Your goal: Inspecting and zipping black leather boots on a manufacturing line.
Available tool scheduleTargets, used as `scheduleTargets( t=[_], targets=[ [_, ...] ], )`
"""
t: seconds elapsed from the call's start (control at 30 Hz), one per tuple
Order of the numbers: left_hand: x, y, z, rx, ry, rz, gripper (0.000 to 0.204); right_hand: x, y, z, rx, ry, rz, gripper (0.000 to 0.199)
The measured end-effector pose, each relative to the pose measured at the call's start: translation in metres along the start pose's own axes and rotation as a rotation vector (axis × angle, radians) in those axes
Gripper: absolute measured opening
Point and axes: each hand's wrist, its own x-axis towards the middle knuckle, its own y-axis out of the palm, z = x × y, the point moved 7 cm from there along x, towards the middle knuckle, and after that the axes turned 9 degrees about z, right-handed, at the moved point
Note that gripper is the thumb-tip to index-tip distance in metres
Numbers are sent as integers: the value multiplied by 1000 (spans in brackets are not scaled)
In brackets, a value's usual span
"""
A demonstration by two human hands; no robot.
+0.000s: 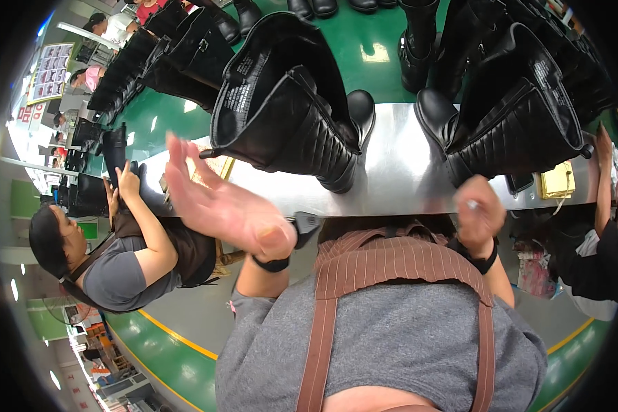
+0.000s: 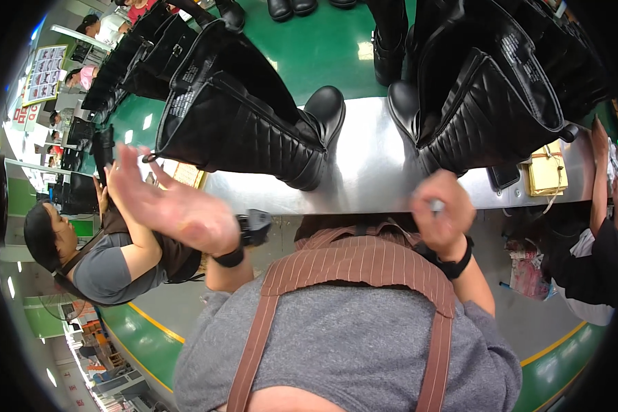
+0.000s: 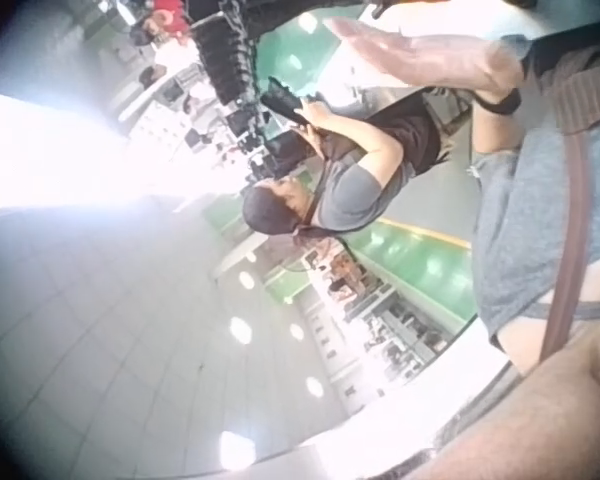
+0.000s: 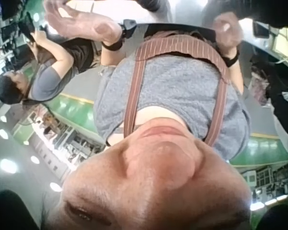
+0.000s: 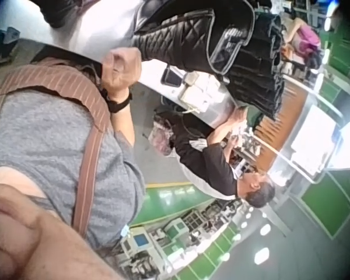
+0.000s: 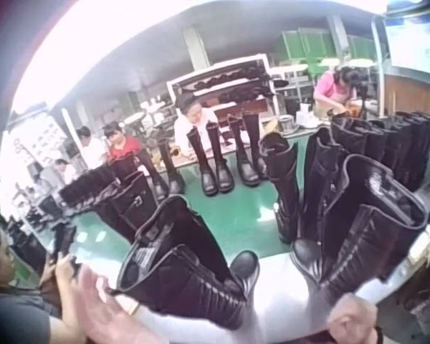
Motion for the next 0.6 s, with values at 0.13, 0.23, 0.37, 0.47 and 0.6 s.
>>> scheduleTargets(
  t=[0.13,0.23,0.37,0.47,0.6],
  targets=[
    [46,36,-43,524,-82,721,57,53,65,-46,409,357,148,35],
    [46,51,-75,582,105,940,40,91,107,-64,505,291,240,53],
    [35,34,-83,390,31,1123,41,110,153,-76,296,247,390,37],
    [34,9,-74,271,73,1267,46,106,163,-104,248,558,506,36],
    [28,-9,-65,305,106,1389,48,106,160,-108,465,543,542,46]
  ],
)
